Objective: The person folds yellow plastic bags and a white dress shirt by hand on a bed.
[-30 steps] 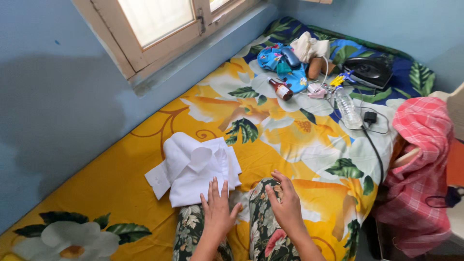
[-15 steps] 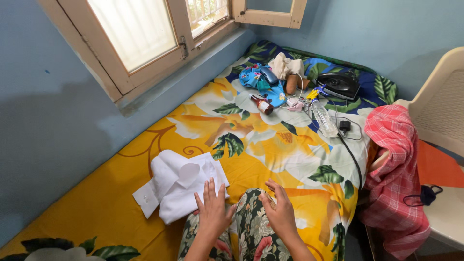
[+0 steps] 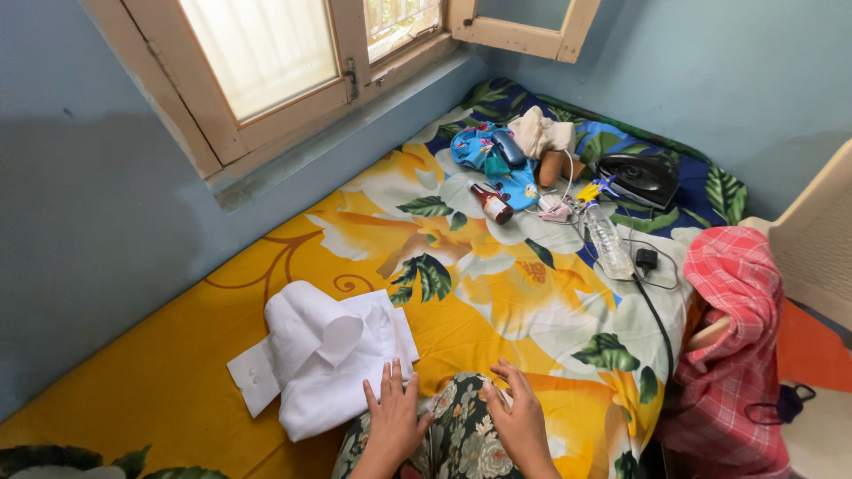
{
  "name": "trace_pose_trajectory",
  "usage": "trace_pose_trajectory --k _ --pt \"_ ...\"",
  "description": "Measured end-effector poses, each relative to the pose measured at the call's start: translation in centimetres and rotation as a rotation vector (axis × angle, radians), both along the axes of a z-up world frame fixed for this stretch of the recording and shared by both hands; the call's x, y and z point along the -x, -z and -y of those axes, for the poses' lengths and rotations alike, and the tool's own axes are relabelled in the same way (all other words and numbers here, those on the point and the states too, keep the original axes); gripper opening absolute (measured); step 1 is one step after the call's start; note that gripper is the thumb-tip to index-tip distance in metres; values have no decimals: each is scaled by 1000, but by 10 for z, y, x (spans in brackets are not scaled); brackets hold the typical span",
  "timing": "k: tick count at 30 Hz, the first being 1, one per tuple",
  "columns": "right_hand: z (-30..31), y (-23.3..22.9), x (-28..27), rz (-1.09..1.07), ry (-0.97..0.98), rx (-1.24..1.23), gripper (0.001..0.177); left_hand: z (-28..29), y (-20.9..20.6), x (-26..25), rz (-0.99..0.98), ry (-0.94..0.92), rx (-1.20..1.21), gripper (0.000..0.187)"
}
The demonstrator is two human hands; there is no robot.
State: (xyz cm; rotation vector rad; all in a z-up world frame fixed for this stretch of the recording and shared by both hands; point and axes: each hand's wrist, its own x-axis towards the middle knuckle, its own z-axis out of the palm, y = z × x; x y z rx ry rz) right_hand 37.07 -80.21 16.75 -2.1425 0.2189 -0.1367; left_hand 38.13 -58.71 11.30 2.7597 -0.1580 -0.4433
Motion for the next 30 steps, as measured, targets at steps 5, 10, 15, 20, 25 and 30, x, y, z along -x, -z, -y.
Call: trace_pose_trajectory --k 5,10,15,20,25,30 --pt "-19 19 -37 -42 -68 -7 35 3 -5 -41 192 -12 214 69" --pt "-29 107 -98 -123 -136 -51 36 4 -26 -82 304 -4 403 44" --pt "-38 213 -167 -447 -143 -872 35 31 -128 -89 349 1 990 26" --pt "-66 269 -224 -385 -206 26 35 76 -164 -92 243 -977 1655 62" --pt "-90 311 -247 -379 -238 63 29 68 -127 -129 188 -1319 1948 73" --pt "-104 318 -248 -304 -257 134 22 64 -107 -140 139 -1509 1954 67"
